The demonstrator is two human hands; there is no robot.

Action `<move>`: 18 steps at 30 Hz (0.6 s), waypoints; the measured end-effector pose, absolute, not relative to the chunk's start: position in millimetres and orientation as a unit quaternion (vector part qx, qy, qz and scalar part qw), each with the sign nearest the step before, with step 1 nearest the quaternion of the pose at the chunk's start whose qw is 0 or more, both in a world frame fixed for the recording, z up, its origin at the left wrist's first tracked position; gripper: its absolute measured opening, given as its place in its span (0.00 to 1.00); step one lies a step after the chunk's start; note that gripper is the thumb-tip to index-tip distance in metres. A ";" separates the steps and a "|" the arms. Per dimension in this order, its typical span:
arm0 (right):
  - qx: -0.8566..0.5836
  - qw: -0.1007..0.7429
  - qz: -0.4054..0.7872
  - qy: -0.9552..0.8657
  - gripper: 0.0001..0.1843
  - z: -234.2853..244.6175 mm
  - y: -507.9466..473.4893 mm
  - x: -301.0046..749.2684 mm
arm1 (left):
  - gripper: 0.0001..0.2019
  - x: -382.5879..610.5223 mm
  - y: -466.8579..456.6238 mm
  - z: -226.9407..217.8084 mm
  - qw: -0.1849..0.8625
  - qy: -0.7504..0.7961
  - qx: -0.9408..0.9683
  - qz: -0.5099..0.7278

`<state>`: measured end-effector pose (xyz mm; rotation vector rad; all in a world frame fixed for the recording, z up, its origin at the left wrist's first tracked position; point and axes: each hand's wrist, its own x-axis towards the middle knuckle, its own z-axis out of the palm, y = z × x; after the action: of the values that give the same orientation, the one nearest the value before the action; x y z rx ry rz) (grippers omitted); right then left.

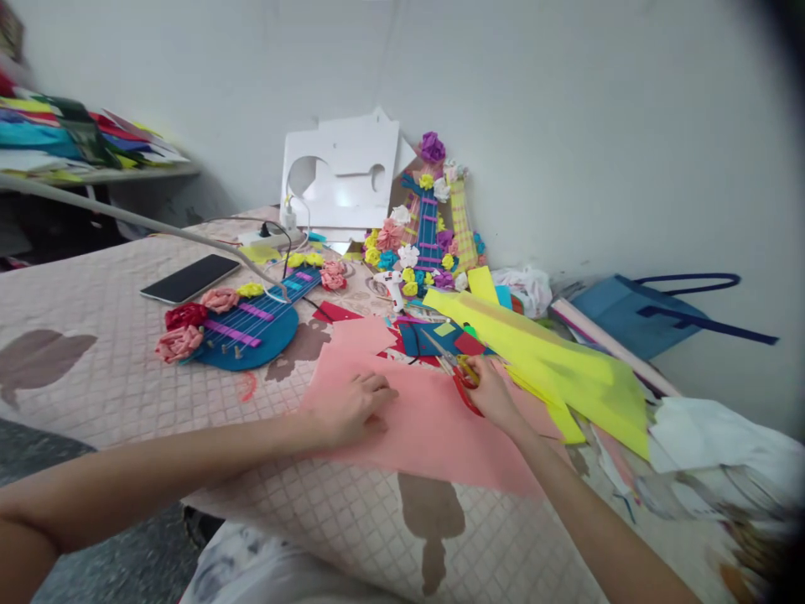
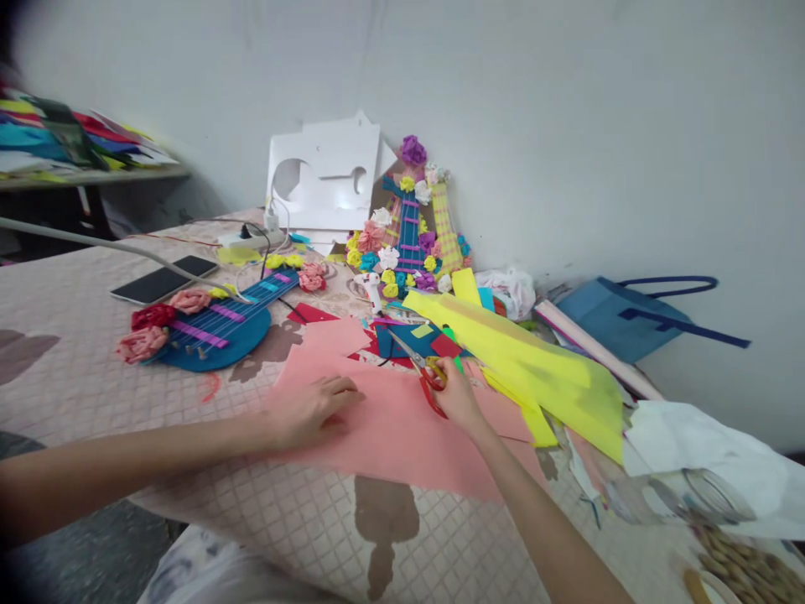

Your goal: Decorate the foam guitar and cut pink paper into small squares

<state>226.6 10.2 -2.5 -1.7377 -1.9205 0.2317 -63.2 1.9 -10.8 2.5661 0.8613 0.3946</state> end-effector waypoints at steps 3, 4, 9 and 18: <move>-0.640 0.263 0.096 -0.715 0.09 -8.3 10.5 227.8 | 0.19 -59.5 6.1 -9.9 0.215 0.338 0.907 0.132; -0.639 0.261 0.097 -0.717 0.09 -9.4 10.4 228.4 | 0.16 -58.3 7.7 -8.6 0.223 0.340 0.905 0.122; -0.652 0.258 0.074 -0.709 0.11 4.3 12.0 235.1 | 0.03 -54.8 11.0 3.6 0.256 0.317 0.908 0.097; -0.742 0.211 -0.046 -0.634 0.17 76.5 86.0 321.0 | 0.04 -53.0 28.1 22.9 0.324 0.313 0.892 0.048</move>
<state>321.0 86.0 76.5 -2.0620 -1.7624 -0.1270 -53.0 28.1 22.9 2.3386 0.8198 0.1252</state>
